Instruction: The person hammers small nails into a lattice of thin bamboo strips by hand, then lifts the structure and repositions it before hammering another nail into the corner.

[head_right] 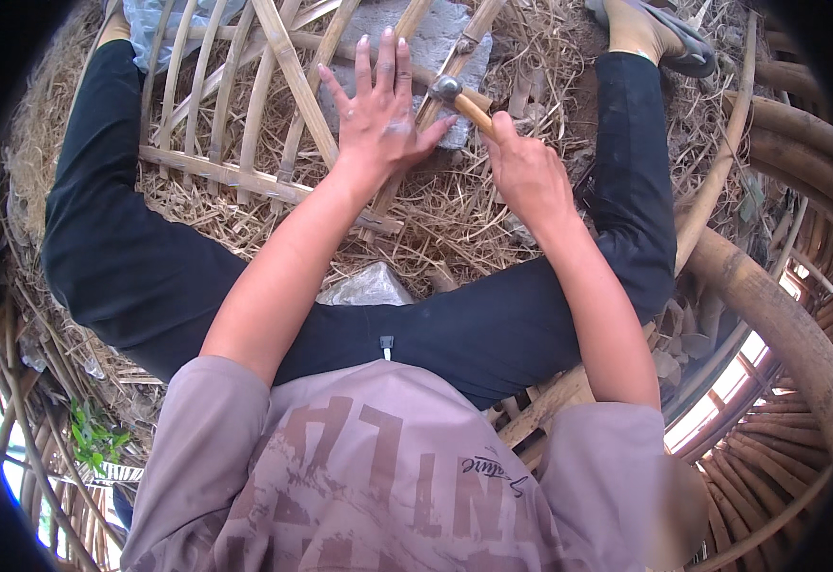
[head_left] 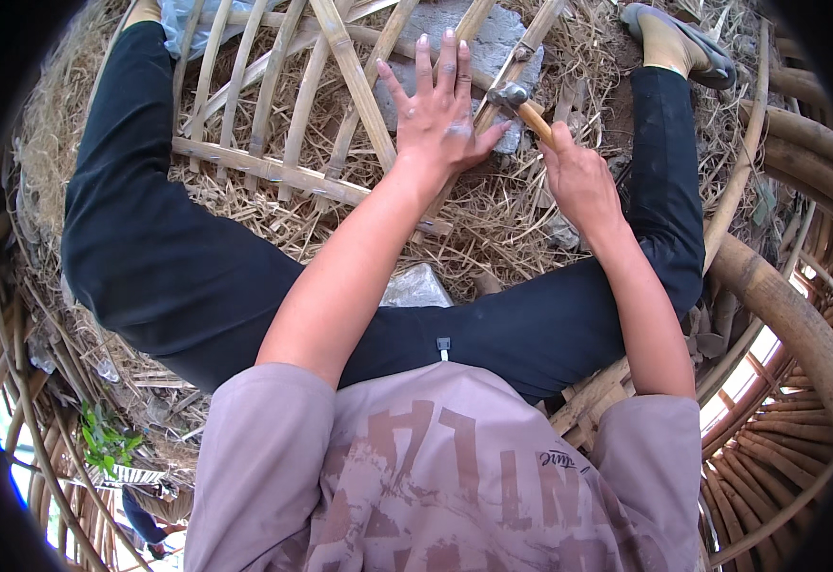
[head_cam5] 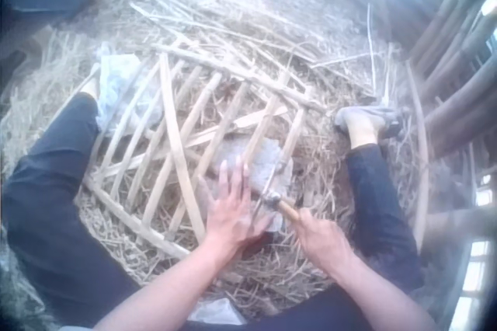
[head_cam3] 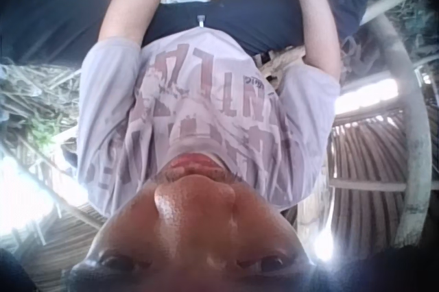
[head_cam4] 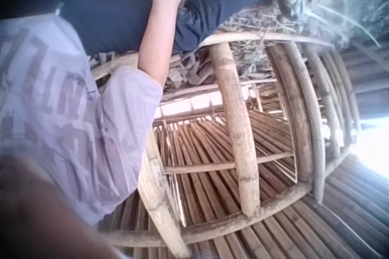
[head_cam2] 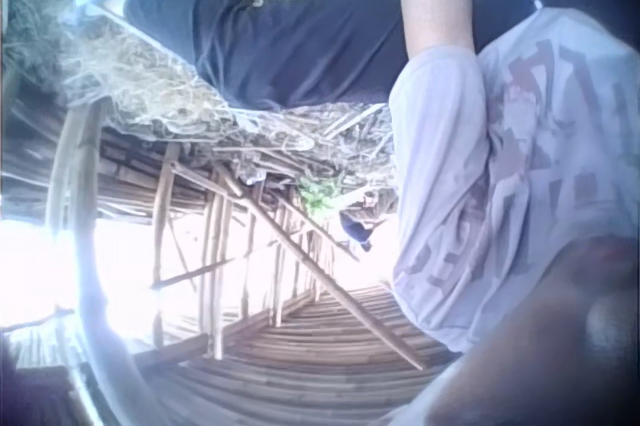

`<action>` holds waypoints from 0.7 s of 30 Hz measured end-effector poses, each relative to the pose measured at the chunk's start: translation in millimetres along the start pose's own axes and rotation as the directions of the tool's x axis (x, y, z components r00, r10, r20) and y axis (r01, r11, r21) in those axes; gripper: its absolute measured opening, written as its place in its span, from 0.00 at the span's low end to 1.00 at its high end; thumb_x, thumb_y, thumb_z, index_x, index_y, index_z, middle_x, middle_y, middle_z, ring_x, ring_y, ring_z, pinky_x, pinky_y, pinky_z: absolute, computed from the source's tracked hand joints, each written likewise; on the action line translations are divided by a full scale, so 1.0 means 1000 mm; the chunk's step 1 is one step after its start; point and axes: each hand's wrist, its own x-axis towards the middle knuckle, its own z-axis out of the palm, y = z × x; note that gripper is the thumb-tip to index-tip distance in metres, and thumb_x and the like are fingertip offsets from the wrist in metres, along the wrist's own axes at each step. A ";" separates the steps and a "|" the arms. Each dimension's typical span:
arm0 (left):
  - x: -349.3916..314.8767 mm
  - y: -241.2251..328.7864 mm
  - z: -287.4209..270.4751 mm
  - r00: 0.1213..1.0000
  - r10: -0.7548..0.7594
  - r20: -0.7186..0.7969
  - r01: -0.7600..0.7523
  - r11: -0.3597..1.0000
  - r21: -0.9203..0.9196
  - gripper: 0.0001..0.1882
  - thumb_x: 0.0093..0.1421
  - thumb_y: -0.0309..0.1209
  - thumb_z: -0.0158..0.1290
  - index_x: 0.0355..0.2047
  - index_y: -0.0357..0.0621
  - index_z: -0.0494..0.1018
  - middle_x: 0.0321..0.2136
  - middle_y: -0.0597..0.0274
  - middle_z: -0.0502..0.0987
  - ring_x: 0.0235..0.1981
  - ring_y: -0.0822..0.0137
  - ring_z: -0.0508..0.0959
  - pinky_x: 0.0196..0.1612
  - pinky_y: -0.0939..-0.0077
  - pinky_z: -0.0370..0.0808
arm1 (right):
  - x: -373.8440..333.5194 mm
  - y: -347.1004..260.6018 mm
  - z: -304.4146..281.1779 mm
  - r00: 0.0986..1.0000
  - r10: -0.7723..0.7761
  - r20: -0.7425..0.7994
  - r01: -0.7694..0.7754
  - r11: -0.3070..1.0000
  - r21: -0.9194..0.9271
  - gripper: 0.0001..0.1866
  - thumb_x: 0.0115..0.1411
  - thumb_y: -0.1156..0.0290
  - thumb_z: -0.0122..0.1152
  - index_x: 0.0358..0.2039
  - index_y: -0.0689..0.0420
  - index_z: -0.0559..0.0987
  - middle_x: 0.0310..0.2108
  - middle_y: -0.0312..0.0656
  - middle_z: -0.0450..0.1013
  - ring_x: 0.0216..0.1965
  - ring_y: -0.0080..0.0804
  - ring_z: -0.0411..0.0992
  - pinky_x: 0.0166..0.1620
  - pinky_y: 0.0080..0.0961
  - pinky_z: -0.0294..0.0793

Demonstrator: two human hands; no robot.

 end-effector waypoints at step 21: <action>0.002 0.001 -0.002 1.000 -0.004 0.024 0.003 0.999 0.035 0.63 0.52 0.72 0.51 0.73 0.36 0.48 0.75 0.49 0.45 0.74 0.41 0.44 0.64 0.13 0.29 | 0.001 -0.008 0.004 0.995 -0.061 -0.077 0.068 0.994 0.091 0.09 0.70 0.67 0.55 0.41 0.57 0.66 0.24 0.56 0.75 0.25 0.61 0.76 0.26 0.53 0.74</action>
